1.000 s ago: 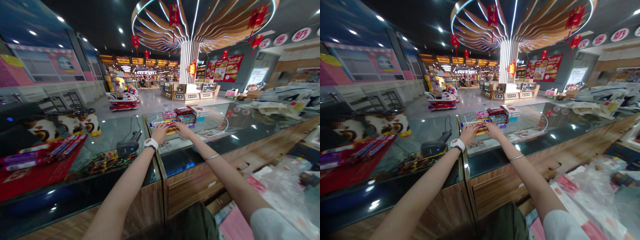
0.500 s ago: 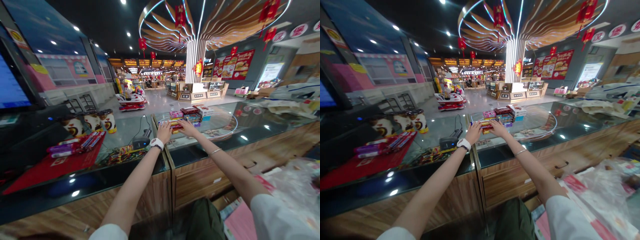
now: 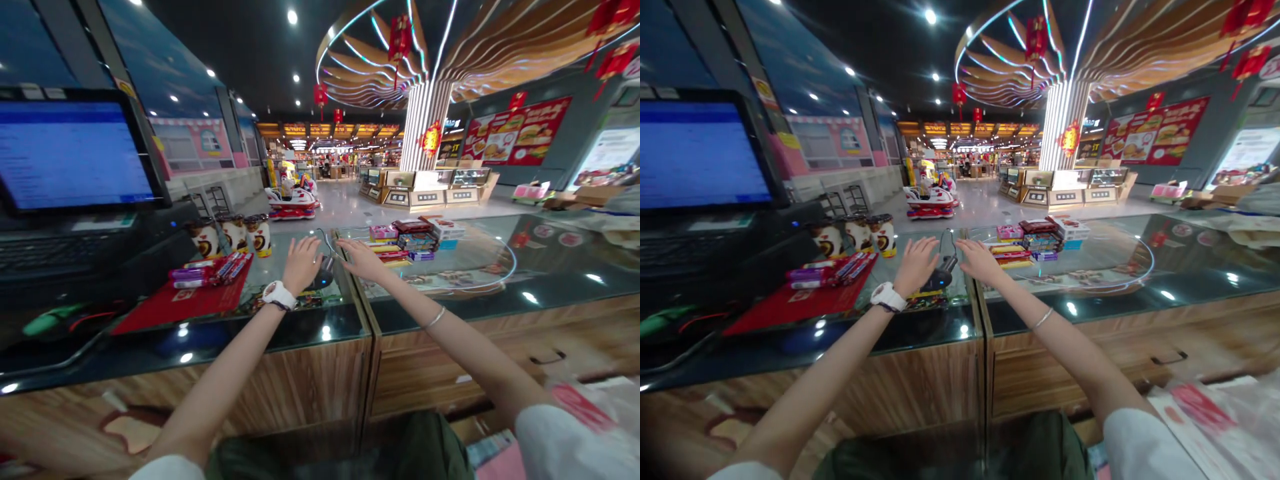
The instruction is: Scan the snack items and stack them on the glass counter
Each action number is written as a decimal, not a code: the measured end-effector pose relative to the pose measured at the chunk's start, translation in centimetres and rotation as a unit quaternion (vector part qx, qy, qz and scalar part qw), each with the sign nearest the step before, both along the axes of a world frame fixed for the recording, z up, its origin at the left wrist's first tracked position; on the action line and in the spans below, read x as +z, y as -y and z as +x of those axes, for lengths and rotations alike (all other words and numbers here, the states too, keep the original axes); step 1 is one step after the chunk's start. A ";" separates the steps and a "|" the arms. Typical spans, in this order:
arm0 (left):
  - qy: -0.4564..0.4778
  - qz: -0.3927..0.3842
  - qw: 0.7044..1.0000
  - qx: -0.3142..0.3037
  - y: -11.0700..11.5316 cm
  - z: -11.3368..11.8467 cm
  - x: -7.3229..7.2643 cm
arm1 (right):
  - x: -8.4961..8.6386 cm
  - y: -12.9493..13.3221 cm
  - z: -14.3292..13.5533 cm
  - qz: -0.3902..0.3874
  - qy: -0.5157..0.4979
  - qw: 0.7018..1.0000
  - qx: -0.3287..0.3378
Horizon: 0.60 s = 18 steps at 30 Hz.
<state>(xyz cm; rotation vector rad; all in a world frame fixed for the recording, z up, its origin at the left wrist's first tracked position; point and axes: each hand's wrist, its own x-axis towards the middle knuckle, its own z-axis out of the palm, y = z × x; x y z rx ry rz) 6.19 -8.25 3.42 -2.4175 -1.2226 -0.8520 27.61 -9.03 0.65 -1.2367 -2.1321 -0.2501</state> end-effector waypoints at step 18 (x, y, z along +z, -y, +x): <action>-0.003 -0.018 0.962 0.272 -4.5 -16.9 -4.4 | 0.2 -4.5 -21.4 -0.058 0.076 0.990 0.105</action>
